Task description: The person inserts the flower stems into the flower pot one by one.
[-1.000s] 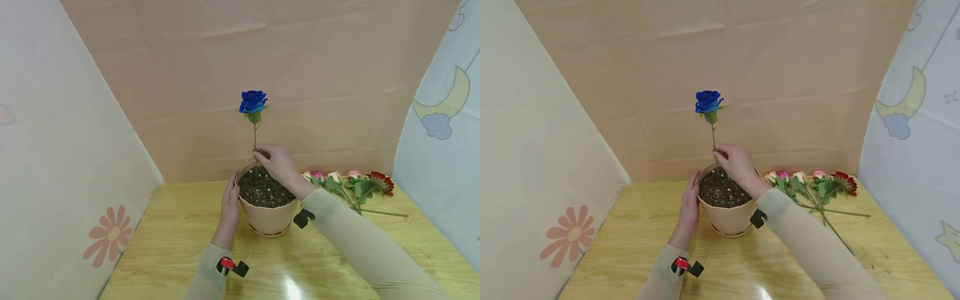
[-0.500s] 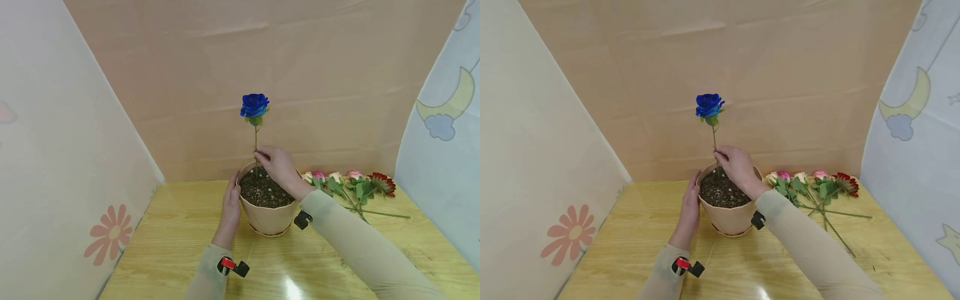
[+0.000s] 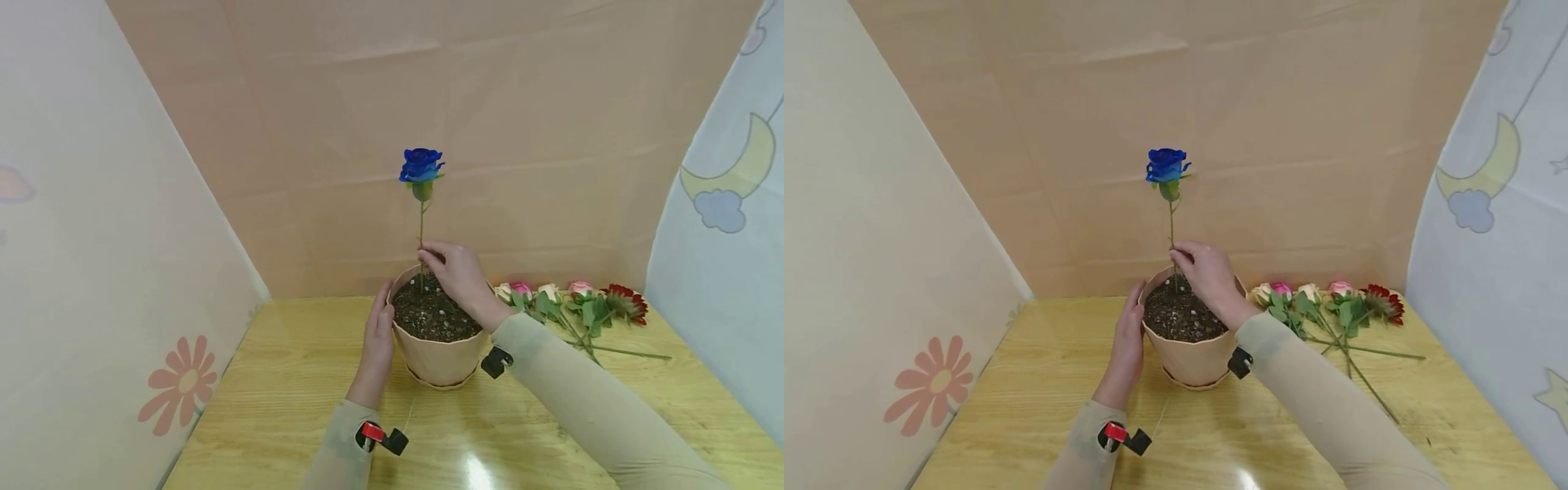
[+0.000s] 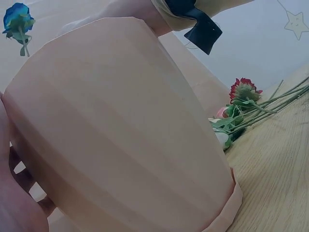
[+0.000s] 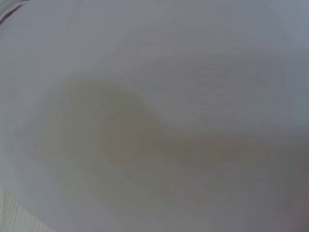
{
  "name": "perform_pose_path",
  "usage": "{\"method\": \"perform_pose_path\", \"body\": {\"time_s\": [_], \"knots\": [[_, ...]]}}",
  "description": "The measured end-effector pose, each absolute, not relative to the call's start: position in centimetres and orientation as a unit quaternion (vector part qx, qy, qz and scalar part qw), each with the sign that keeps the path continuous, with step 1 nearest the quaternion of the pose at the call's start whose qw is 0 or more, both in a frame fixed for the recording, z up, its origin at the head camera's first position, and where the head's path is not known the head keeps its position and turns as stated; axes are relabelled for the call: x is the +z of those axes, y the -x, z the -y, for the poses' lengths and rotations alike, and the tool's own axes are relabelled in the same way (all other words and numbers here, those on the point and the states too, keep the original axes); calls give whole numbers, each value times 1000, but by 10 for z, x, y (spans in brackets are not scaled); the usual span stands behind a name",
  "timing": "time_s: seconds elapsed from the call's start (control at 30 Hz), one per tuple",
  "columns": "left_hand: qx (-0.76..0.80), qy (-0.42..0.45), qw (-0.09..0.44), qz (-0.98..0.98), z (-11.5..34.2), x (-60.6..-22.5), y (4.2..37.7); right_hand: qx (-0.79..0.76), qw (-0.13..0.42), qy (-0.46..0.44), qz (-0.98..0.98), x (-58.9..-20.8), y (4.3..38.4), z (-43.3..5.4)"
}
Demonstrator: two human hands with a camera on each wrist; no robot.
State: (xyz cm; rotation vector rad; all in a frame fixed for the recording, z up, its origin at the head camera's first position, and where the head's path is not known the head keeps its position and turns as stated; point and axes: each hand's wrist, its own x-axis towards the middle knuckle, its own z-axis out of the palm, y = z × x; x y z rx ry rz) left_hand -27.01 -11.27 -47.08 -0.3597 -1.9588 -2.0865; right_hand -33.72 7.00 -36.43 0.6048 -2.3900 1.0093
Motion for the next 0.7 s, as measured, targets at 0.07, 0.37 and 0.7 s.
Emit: {"method": "perform_pose_path", "body": {"time_s": [0.07,0.37,0.7], "knots": [[-716,127,130,674,112,-470,270,374,232,-218,871,-363,336,-71],[-721,116,126,671,111,-469,268,384,209,-205,876,-361,332,-72],[-725,110,114,671,116,-468,273,393,186,-188,881,-356,332,-68]]}}
